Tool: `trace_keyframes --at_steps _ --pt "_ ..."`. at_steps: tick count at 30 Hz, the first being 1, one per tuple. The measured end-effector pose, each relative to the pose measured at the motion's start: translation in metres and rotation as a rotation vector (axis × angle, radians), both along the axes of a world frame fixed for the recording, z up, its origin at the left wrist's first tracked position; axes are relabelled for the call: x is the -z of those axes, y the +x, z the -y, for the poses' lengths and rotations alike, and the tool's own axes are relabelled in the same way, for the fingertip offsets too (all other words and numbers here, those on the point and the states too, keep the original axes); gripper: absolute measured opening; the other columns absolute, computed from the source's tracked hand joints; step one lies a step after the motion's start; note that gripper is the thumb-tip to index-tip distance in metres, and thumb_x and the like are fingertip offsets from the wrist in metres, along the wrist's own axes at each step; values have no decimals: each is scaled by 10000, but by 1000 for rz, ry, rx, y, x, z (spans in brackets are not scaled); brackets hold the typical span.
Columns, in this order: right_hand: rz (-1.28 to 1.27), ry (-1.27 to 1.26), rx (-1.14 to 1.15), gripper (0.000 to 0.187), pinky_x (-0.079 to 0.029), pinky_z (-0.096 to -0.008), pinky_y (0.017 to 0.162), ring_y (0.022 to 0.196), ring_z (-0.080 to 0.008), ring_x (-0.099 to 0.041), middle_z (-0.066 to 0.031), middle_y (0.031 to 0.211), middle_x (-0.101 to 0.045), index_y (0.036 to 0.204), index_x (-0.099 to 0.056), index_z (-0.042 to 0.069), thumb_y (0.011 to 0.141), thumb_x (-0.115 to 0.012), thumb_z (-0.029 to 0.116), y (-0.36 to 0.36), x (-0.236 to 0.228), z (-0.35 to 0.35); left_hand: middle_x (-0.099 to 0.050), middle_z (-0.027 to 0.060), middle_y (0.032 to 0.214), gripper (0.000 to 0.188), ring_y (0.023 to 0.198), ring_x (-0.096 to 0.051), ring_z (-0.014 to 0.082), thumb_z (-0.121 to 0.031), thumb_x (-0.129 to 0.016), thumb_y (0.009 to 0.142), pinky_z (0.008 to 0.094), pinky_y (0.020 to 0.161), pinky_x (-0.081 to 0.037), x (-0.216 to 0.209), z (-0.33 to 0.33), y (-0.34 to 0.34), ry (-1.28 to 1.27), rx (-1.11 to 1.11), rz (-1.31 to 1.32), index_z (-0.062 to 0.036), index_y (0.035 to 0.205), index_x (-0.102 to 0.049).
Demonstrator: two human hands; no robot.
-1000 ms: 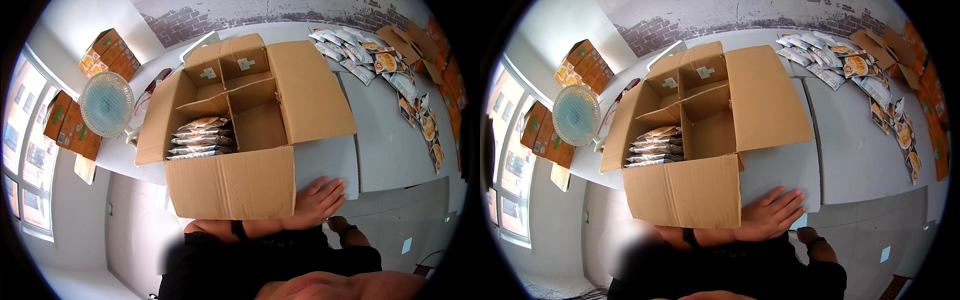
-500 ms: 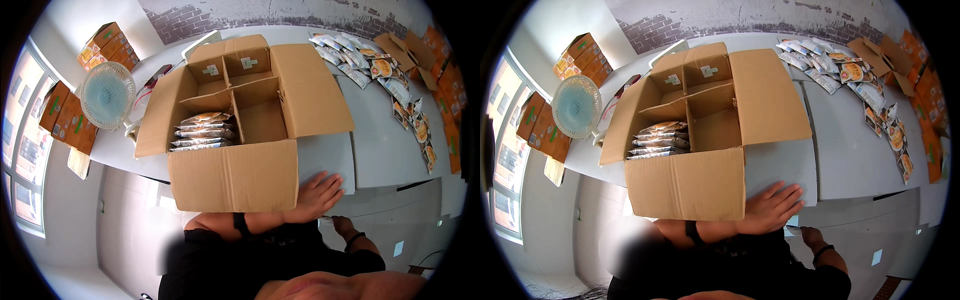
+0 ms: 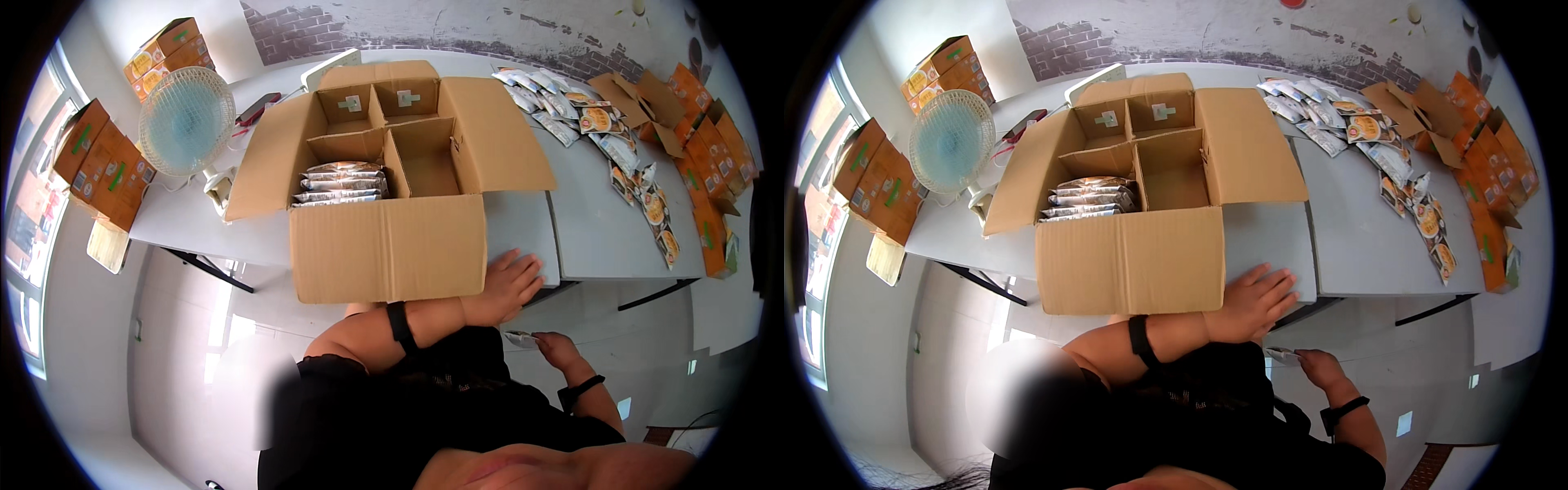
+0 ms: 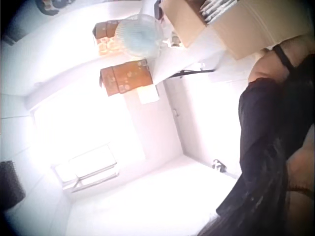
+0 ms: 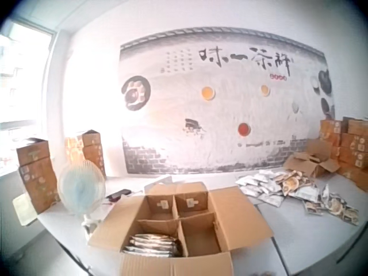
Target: The person places several silver and gold foil packets into the four internal compartments of a cardboard box.
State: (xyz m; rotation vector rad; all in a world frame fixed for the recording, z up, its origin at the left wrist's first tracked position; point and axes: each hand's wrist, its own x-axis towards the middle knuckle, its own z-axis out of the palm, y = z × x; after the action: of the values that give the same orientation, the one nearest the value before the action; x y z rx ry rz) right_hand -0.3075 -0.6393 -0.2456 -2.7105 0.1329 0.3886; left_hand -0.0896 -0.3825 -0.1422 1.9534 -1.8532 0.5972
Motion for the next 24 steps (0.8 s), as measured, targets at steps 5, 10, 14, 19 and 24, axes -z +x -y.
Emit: trace_keyframes --at_steps 5,10,14,19,24 --pt "-55 244 131 293 -579 -373 842 914 -261 -735 -162 1023 -757 1245 -716 32 1011 -624 181 -5 -112 -20 -517 221 1491 712 1427 -468 343 -371 -746 887 509 1189 -347 -9 -7 -6 -81 157 -248 -16 1463 -524" --pt "-21 746 326 312 -590 -322 808 892 -196 -712 -135 1042 -743 1263 -695 -47 1019 -634 138 -19 -175 -34 -575 219 1421 806 1310 -559 411 -418 -767 912 453 1095 -466 -44 -45 -38 207 460 -868 -29 1536 -439" --pt "63 868 299 317 -609 -330 778 884 -215 -715 -154 1072 -732 1251 -687 -81 1020 -628 126 -11 -203 -53 -637 196 1360 866 1220 -636 355 -299 -755 949 420 1052 -510 -71 -71 -51 257 382 -1108 -93 1636 -269" --pt "149 1033 200 339 -630 -355 771 900 -259 -729 -179 1133 -711 1287 -649 -85 1024 -611 127 22 -210 -81 -696 115 1207 568 1047 -679 204 -169 -724 974 326 923 -547 -101 -101 -44 133 184 -1162 -49 1487 -512" --pt "196 1092 127 369 -635 -363 826 918 -242 -728 -166 1183 -691 1339 -609 -70 1013 -629 103 63 -231 -99 -692 53 1002 355 881 -639 103 -124 -691 1008 280 785 -541 -138 -128 -27 -10 53 -1086 -57 1351 -631"
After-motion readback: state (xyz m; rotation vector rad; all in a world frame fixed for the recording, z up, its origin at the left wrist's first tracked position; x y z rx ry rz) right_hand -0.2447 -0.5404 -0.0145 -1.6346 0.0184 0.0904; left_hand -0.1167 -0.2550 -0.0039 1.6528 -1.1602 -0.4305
